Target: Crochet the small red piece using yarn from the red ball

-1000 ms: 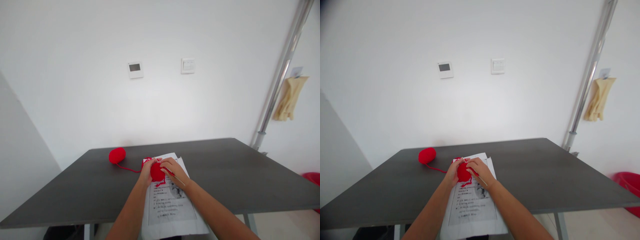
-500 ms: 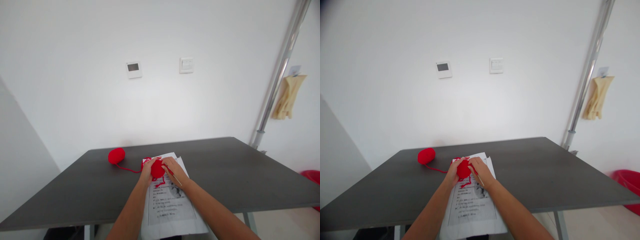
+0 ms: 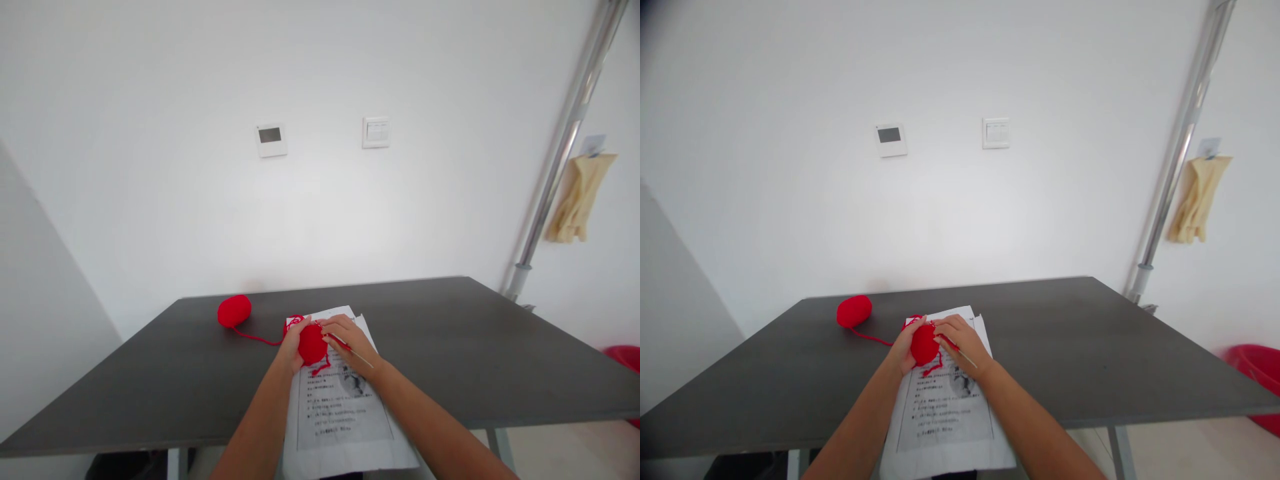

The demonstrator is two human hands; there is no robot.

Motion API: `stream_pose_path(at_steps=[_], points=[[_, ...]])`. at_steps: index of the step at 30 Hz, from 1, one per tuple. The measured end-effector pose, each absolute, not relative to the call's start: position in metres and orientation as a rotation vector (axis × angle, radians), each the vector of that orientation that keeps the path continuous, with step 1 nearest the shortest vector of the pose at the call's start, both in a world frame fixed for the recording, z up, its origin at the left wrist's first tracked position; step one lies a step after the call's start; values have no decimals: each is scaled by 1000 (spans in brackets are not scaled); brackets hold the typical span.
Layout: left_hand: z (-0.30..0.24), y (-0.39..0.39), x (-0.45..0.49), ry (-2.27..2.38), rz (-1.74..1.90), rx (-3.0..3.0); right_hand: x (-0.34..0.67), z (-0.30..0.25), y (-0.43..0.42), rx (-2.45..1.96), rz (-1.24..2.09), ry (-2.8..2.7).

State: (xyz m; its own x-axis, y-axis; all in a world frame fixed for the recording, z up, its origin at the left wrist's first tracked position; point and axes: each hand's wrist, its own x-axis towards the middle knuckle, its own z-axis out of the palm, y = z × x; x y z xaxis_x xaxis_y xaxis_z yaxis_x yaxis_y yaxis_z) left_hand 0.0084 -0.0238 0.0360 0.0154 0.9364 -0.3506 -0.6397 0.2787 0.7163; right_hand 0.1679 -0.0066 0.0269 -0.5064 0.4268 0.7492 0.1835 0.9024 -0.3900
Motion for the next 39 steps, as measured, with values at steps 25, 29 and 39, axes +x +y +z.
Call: stream_pose_path(at_steps=[25, 29, 39], points=[[29, -24, 5, 929, 1220, 894, 175, 28, 0, -413, 432, -1932], [33, -26, 5, 929, 1216, 924, 177, 30, 0, -451, 474, -1927], [33, -21, -4, 969, 1288, 913, 178, 31, -2, -485, 645, -1813]])
